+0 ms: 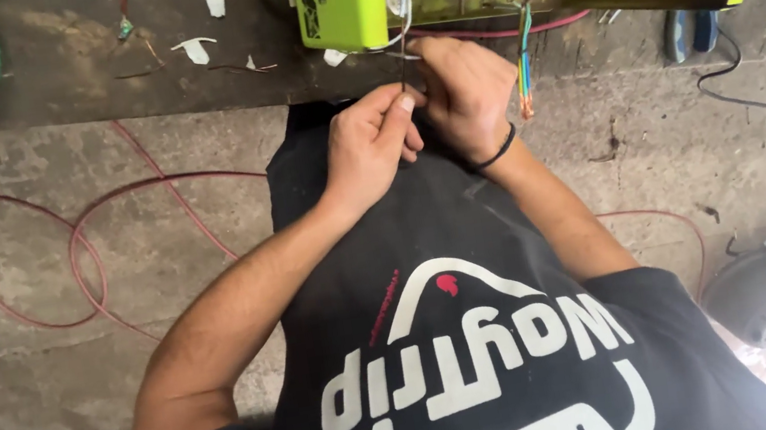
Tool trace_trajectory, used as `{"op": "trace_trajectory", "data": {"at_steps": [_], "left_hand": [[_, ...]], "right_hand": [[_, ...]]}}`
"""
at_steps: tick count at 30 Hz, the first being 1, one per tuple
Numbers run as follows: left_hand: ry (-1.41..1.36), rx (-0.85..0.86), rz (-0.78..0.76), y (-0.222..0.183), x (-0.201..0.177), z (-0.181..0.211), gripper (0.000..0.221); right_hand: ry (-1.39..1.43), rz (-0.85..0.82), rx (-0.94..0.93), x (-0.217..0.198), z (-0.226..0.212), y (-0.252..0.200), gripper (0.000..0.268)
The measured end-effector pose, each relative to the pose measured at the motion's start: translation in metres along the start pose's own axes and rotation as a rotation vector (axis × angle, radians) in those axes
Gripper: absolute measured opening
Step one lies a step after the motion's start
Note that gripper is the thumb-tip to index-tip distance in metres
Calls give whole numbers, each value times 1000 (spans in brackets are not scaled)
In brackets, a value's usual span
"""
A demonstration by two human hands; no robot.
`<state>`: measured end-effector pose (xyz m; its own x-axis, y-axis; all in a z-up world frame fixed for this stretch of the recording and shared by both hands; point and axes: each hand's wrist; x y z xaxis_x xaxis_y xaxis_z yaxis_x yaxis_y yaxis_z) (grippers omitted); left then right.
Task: Repairing the internal wiring and components of an electronic device on a workbench
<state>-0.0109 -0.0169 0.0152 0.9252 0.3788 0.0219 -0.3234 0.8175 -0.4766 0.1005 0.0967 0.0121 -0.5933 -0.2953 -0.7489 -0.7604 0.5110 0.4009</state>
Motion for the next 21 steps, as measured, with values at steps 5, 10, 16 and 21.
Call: {"op": "trace_trajectory", "data": {"at_steps": [5, 10, 16, 21], "left_hand": [[14, -5, -32, -2, -4, -5, 27], [23, 16, -43, 1, -7, -5, 26], [-2, 19, -66, 1, -7, -8, 26], [-30, 47, -54, 2, -7, -15, 26]], "right_hand": [[-183, -24, 40, 6, 4, -6, 19], [-246, -80, 32, 6, 7, -2, 21], [-176, -94, 91, 5, 1, -7, 21], [-208, -96, 72, 5, -1, -9, 20]]}}
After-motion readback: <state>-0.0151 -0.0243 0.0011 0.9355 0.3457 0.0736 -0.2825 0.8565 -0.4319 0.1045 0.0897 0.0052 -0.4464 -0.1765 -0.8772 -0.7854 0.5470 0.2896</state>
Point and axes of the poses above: each hand's wrist, its own y-axis towards the middle knuckle, its own x-axis out of the palm, z = x × y, and after that the axes turned 2 degrees about -x, right-handed
